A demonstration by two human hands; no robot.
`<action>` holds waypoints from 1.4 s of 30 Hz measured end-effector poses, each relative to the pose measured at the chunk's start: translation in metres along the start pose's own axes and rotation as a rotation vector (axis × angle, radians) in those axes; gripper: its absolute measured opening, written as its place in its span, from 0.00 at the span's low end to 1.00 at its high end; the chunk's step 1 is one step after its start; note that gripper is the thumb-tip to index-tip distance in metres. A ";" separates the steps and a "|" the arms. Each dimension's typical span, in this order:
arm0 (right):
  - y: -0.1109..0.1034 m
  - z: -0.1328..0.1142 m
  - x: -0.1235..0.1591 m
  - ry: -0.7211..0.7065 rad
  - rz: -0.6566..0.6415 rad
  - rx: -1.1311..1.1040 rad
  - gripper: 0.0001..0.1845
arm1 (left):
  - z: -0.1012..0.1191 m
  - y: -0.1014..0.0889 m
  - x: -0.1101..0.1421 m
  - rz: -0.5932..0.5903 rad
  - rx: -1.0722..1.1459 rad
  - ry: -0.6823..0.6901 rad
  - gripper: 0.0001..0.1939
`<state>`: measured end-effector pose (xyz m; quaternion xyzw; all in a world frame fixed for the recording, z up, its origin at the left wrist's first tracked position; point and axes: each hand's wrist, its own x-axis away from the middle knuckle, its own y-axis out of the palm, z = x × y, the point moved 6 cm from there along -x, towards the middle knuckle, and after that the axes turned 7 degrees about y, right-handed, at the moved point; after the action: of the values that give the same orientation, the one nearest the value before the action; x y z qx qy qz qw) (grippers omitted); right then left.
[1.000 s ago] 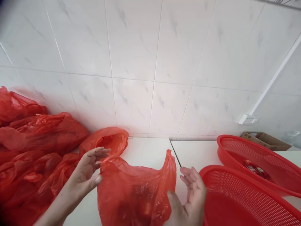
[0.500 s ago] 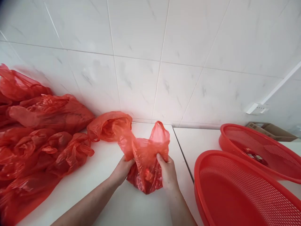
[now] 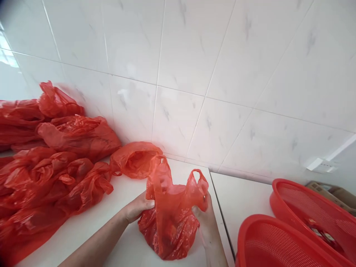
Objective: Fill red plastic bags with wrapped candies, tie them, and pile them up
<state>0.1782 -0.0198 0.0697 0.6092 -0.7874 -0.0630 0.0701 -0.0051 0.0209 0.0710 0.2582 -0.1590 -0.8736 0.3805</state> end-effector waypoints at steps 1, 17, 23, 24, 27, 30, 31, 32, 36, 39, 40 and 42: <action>0.006 -0.005 -0.004 0.017 -0.015 -0.025 0.45 | 0.008 0.006 -0.006 -0.030 -0.004 0.022 0.34; 0.010 -0.027 -0.024 0.078 -0.098 -0.823 0.02 | -0.016 0.006 -0.029 0.745 0.585 -0.117 0.08; 0.036 -0.042 0.005 0.014 -0.238 -0.219 0.33 | -0.021 0.011 -0.023 0.799 0.626 -0.093 0.12; 0.039 -0.042 0.008 0.024 -0.242 -0.108 0.34 | -0.020 0.011 -0.022 0.809 0.616 -0.080 0.11; 0.045 -0.039 0.015 0.097 -0.241 0.172 0.33 | -0.018 0.012 -0.019 0.808 0.505 -0.112 0.11; 0.057 -0.040 0.020 0.177 -0.322 0.313 0.38 | -0.015 0.015 -0.018 0.745 0.254 -0.134 0.11; 0.062 -0.042 0.021 0.177 -0.352 0.324 0.37 | -0.012 0.018 -0.019 0.694 0.160 -0.097 0.10; 0.066 -0.044 0.021 0.156 -0.374 0.320 0.34 | -0.009 0.022 -0.021 0.630 0.078 -0.054 0.09; 0.062 -0.044 0.009 0.058 -0.225 0.245 0.09 | -0.009 0.041 -0.025 0.429 -0.080 0.038 0.09; 0.042 -0.031 -0.006 0.118 0.010 0.075 0.15 | -0.013 0.050 -0.022 0.368 -0.191 -0.008 0.14; 0.037 -0.028 -0.010 0.137 0.054 0.025 0.16 | -0.013 0.054 -0.021 0.328 -0.221 -0.014 0.23; 0.031 -0.026 -0.013 0.136 0.089 0.025 0.17 | -0.012 0.061 -0.020 0.240 -0.237 0.005 0.40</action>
<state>0.1572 0.0005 0.1000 0.5771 -0.8079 -0.0084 0.1188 0.0489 -0.0053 0.0970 0.1930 -0.0837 -0.8340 0.5102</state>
